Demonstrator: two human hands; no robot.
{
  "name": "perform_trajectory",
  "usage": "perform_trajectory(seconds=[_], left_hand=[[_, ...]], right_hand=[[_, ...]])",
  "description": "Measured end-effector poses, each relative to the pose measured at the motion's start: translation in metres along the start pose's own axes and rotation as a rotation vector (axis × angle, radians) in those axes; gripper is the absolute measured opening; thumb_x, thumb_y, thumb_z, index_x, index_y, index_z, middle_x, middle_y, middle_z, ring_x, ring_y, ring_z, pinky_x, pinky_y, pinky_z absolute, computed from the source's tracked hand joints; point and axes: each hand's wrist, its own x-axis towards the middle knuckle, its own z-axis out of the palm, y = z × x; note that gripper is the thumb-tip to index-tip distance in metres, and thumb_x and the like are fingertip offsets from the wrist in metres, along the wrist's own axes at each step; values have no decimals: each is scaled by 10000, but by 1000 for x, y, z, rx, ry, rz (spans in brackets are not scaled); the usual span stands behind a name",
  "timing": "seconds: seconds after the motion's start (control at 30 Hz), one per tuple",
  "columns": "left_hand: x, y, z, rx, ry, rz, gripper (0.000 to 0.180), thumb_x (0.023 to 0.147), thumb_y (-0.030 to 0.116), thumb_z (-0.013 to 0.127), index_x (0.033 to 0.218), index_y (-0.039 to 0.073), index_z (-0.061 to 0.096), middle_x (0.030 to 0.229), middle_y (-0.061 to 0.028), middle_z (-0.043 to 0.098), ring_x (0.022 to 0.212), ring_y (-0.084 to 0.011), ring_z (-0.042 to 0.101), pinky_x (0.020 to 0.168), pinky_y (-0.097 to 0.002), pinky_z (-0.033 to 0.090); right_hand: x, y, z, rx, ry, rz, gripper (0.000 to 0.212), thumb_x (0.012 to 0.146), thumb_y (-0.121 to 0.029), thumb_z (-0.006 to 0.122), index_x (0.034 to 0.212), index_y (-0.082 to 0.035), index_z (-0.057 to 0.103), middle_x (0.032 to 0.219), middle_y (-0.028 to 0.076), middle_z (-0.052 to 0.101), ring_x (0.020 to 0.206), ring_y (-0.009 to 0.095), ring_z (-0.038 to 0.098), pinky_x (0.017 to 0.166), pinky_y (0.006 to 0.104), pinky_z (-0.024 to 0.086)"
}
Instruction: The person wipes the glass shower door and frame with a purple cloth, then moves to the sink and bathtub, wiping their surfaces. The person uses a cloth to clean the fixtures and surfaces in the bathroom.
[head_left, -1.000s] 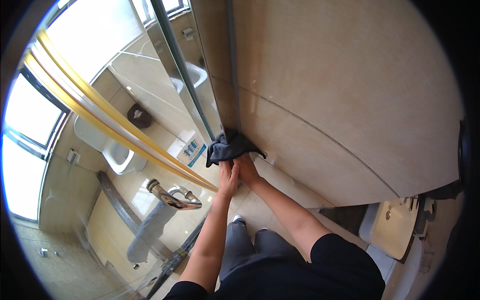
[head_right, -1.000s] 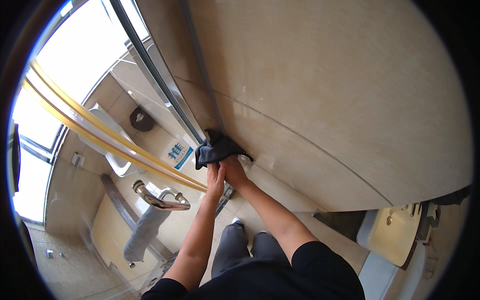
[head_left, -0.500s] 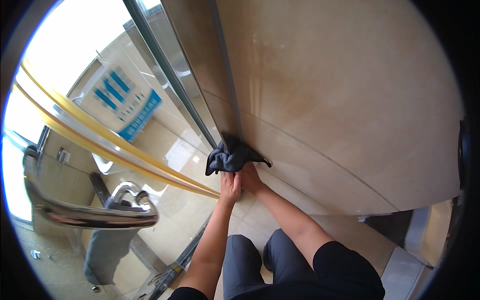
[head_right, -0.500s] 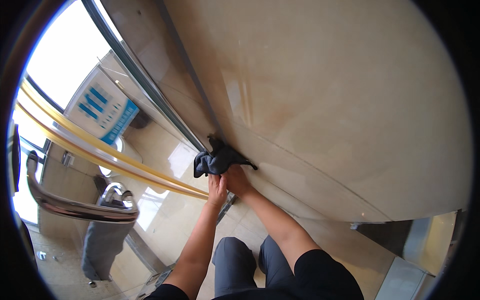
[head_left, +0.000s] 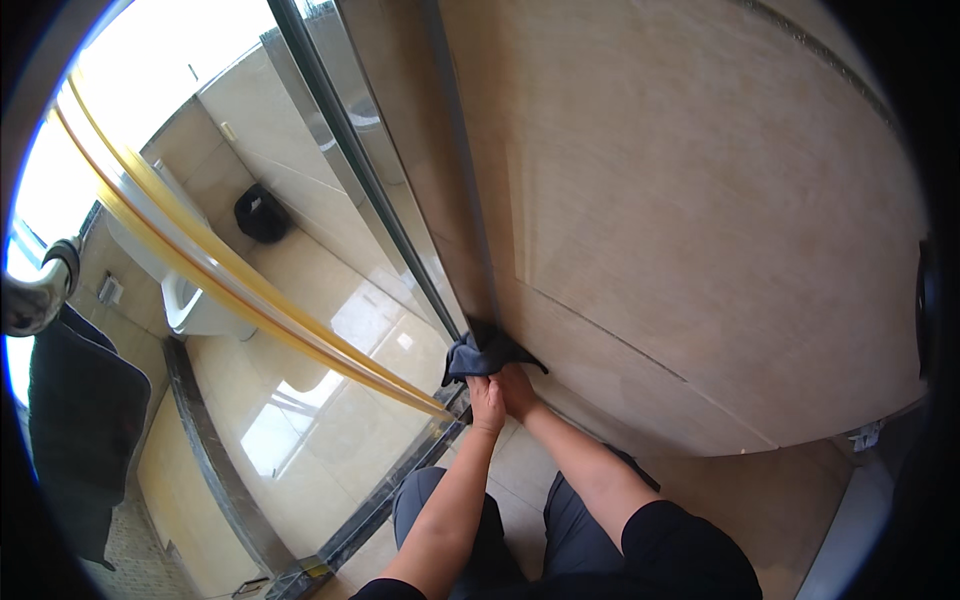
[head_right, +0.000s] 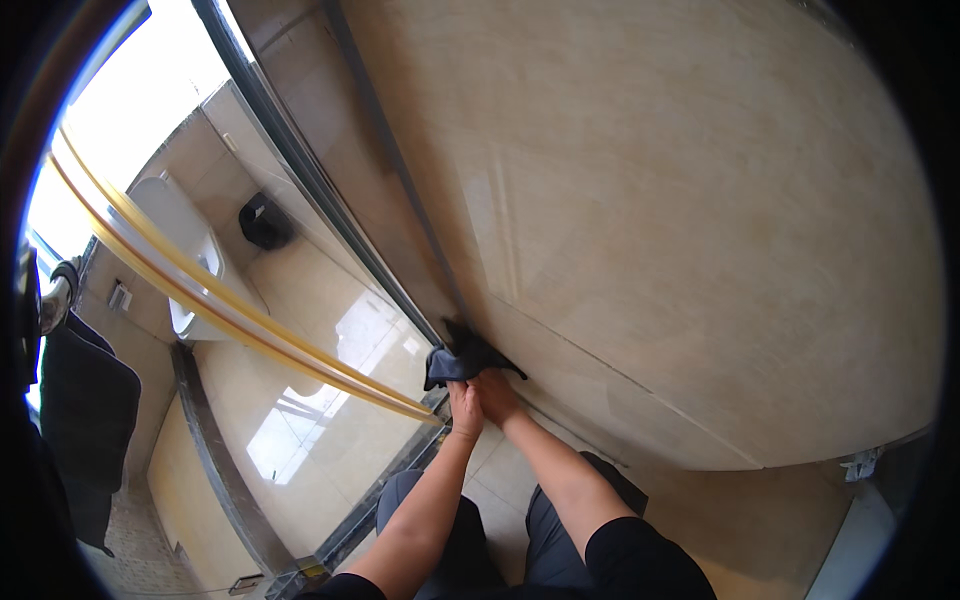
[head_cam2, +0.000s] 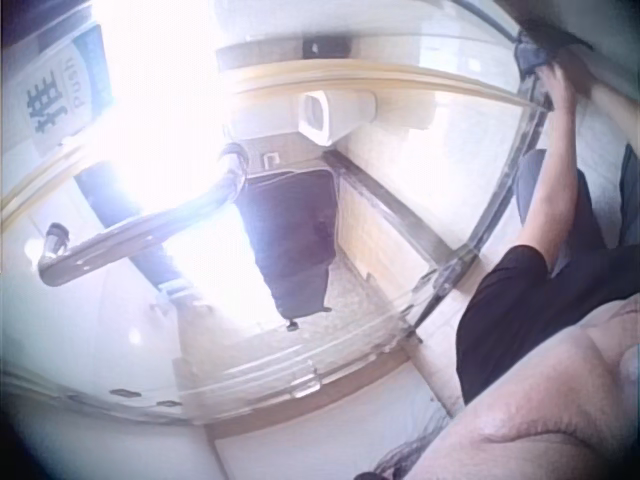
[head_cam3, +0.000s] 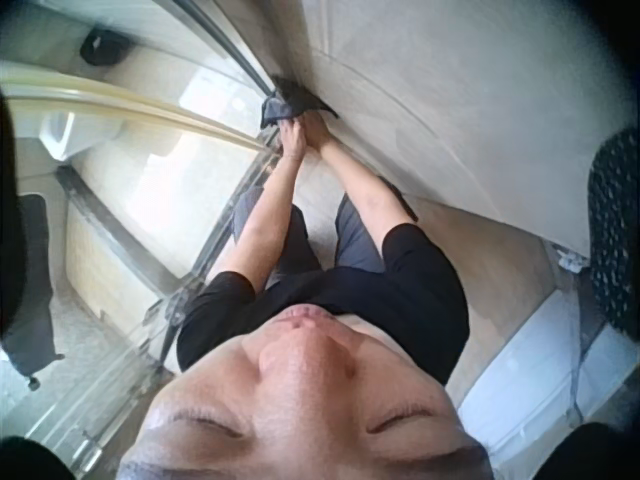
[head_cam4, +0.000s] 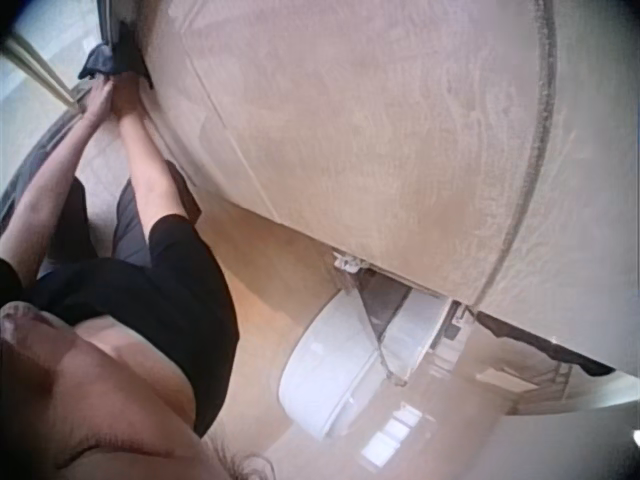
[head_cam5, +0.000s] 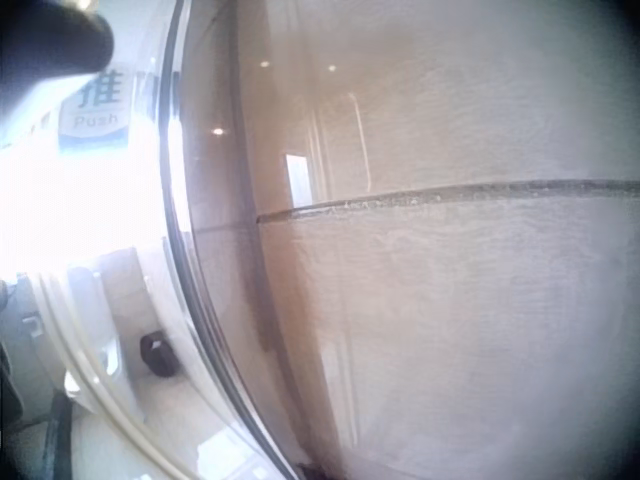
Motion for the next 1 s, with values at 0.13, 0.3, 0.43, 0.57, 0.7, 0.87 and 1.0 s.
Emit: perform_trajectory(seconds=[0.13, 0.3, 0.43, 0.57, 0.7, 0.87, 1.0], left_hand=[[-16, -26, 16, -36, -45, -141, 563, 862, 105, 451, 1407, -37, 422, 1448, -283, 410, 1389, -451, 312, 1185, -450, 218], [-28, -36, 14, 19, -25, -270, 350, 866, 106, 465, 1175, -53, 508, 1208, -308, 523, 1164, -462, 479, 1048, -466, 365], [-21, -13, 8, -7, 6, -427, 195, 896, 146, 504, 950, -41, 499, 936, -287, 559, 893, -445, 555, 834, -479, 455], [3, 50, -19, -221, 95, -157, 284, 910, 121, 538, 1147, -35, 536, 1072, -206, 601, 1014, -316, 581, 907, -381, 450], [41, 105, -53, -333, 45, 154, 548, 962, 164, 515, 1445, -61, 388, 1448, -174, 475, 1381, -264, 408, 1151, -335, 269], [45, 85, -53, -434, -12, 68, 586, 974, 245, 536, 1448, -54, 365, 1459, -184, 444, 1385, -277, 383, 1151, -342, 259], [-3, 20, -15, -262, -17, -185, 605, 938, 284, 612, 1406, -37, 404, 1380, -200, 496, 1315, -300, 448, 1110, -349, 327]], right_hand=[[-39, 17, 23, -59, -109, 94, 255, 899, -198, 536, 1112, -79, 608, 1052, 170, 652, 1012, 335, 617, 864, 452, 491], [-77, 2, 48, 44, -142, 307, 258, 892, -191, 567, 1123, -80, 595, 1094, 187, 628, 1037, 349, 600, 899, 448, 482], [-63, -17, 43, 241, -119, 346, 264, 903, -178, 567, 1138, -59, 571, 1112, 210, 607, 1072, 369, 572, 929, 442, 463], [-6, -40, -18, 383, 19, 243, 339, 897, -181, 585, 1201, -37, 544, 1128, 230, 598, 1087, 394, 559, 927, 460, 456], [66, -61, -66, 336, 157, 70, 428, 886, -222, 590, 1269, -38, 541, 1179, 232, 604, 1100, 429, 556, 932, 477, 453], [66, -48, -39, 175, 151, 13, 413, 900, -219, 561, 1272, -41, 556, 1192, 221, 611, 1112, 420, 563, 982, 494, 433], [-12, -10, 30, -52, -71, 50, 467, 904, -235, 552, 1332, -54, 504, 1292, 200, 561, 1207, 375, 523, 1016, 465, 428]])
